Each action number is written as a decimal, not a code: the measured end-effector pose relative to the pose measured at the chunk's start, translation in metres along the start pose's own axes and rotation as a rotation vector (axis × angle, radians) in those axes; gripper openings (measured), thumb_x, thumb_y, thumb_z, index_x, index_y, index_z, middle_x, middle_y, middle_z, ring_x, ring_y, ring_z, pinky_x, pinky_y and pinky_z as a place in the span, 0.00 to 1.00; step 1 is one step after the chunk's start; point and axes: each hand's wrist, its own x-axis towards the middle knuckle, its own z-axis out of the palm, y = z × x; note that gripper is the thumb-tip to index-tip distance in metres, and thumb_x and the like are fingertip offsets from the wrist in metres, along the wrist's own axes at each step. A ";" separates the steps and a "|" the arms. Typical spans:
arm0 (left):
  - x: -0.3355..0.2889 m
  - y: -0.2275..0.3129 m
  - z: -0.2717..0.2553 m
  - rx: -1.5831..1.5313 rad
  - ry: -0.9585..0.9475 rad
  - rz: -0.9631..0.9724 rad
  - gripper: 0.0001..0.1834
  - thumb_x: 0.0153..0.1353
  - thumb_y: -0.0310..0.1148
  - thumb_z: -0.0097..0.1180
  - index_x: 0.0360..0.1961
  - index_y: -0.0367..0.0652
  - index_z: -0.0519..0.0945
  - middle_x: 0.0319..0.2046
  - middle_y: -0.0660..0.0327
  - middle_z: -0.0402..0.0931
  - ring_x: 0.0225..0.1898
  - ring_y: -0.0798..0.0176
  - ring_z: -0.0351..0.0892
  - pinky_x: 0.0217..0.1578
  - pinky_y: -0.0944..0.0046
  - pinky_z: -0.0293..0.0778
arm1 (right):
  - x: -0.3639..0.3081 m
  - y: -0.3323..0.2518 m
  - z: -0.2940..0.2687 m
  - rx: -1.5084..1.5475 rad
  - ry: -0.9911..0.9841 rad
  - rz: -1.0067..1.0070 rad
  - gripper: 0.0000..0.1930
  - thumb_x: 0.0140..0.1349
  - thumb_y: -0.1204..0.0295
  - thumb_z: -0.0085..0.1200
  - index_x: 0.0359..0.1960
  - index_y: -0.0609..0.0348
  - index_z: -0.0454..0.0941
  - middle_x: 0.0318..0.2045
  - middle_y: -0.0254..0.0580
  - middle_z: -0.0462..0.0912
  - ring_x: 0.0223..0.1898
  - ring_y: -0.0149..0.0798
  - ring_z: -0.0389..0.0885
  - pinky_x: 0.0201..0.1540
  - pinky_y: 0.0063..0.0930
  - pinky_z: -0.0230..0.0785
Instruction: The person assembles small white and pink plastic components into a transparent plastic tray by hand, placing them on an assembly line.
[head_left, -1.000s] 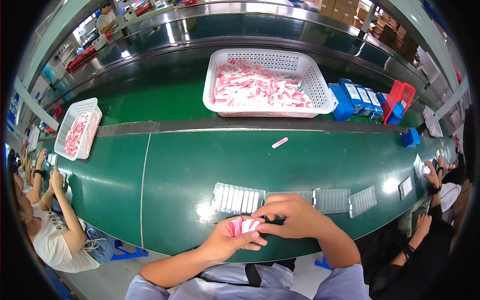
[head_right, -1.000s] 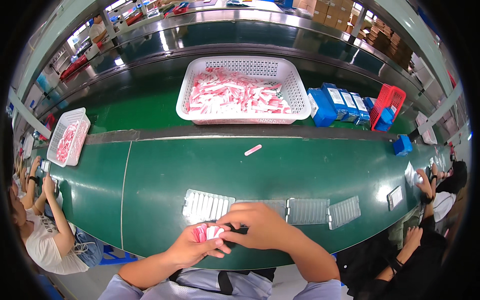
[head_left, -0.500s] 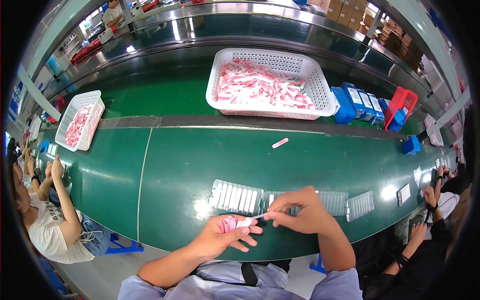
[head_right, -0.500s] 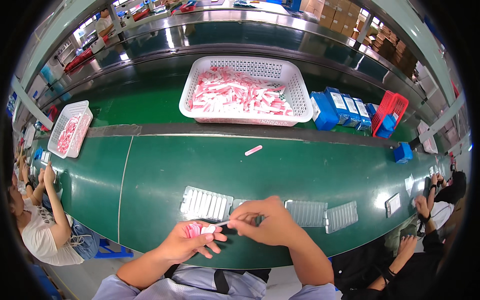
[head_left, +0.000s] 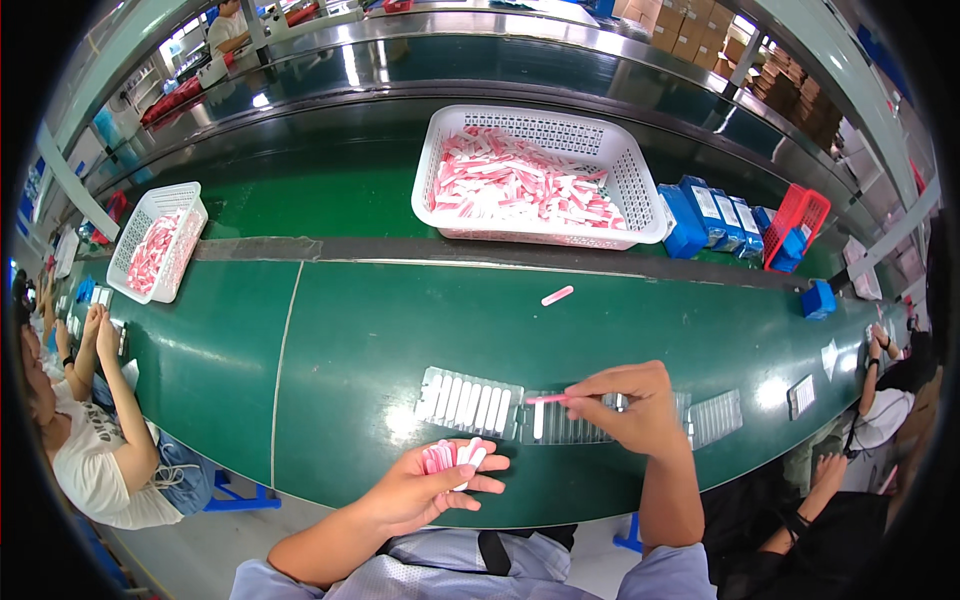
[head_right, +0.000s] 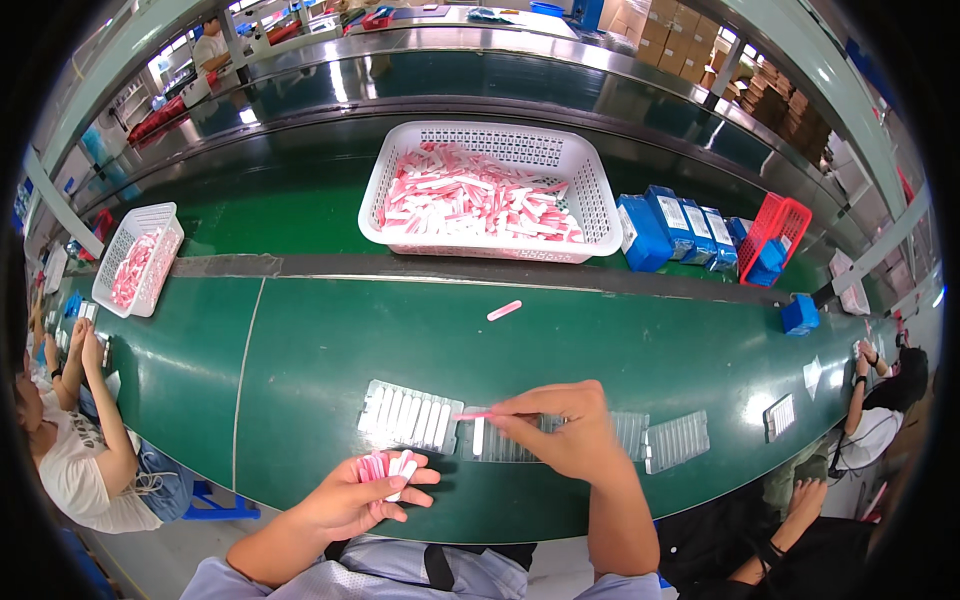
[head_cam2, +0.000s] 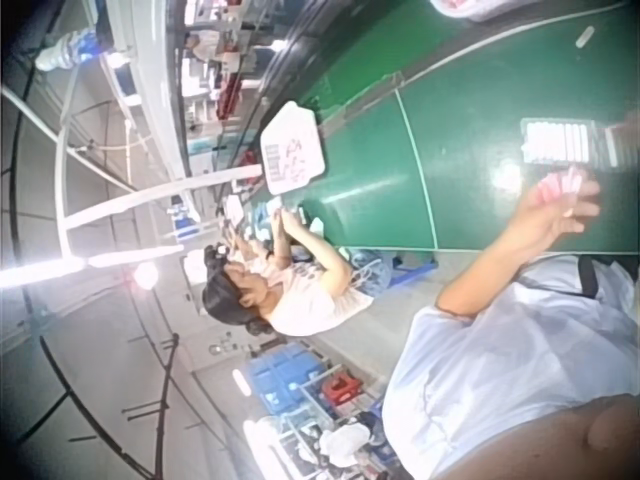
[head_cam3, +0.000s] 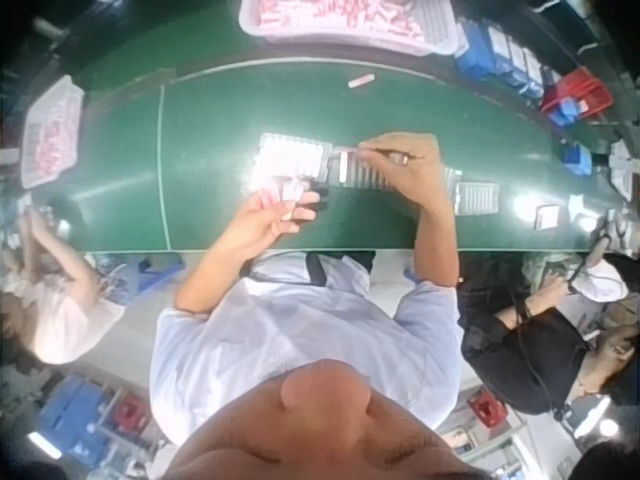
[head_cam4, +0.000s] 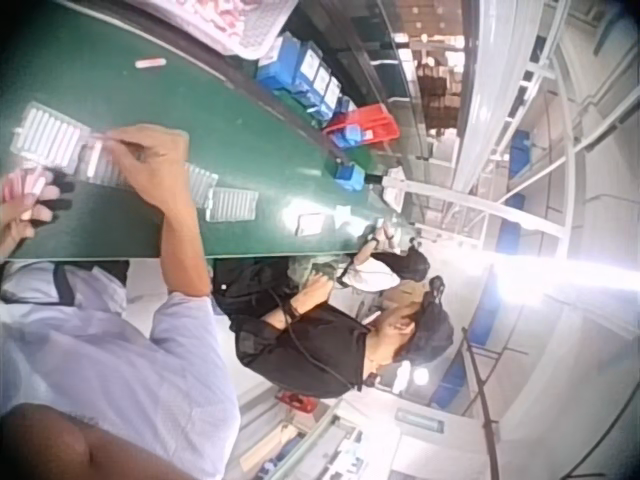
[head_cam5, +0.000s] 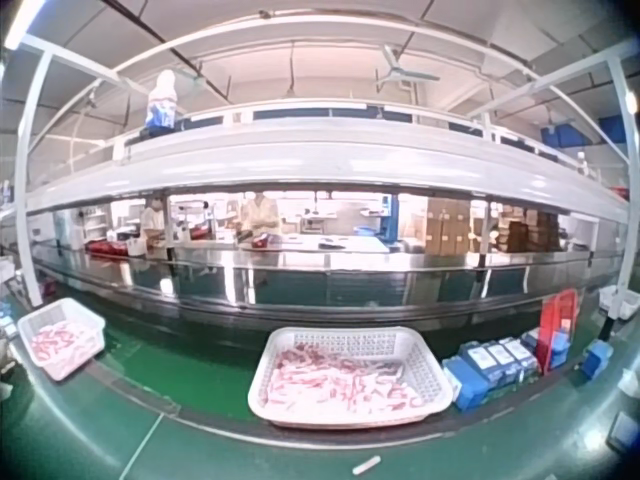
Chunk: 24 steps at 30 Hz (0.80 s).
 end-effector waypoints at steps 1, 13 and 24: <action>-0.001 -0.001 -0.002 -0.007 -0.014 -0.008 0.24 0.72 0.27 0.53 0.68 0.35 0.66 0.62 0.47 0.74 0.56 0.54 0.81 0.43 0.64 0.84 | -0.001 0.001 -0.006 -0.075 -0.049 0.005 0.06 0.54 0.81 0.67 0.34 0.61 0.89 0.26 0.39 0.88 0.24 0.29 0.82 0.28 0.21 0.73; 0.001 -0.006 -0.002 0.004 -0.015 -0.063 0.23 0.72 0.27 0.55 0.66 0.35 0.68 0.59 0.48 0.76 0.53 0.56 0.83 0.35 0.67 0.82 | 0.005 0.016 0.014 -0.617 -0.105 -0.121 0.14 0.54 0.67 0.67 0.43 0.51 0.85 0.33 0.35 0.78 0.39 0.43 0.74 0.49 0.38 0.64; 0.007 -0.009 0.005 0.106 0.009 0.112 0.24 0.71 0.26 0.55 0.66 0.36 0.67 0.57 0.48 0.78 0.49 0.55 0.86 0.32 0.67 0.82 | -0.003 -0.006 0.049 -0.294 -0.211 -0.214 0.13 0.55 0.62 0.70 0.40 0.49 0.86 0.27 0.31 0.78 0.34 0.40 0.77 0.44 0.35 0.64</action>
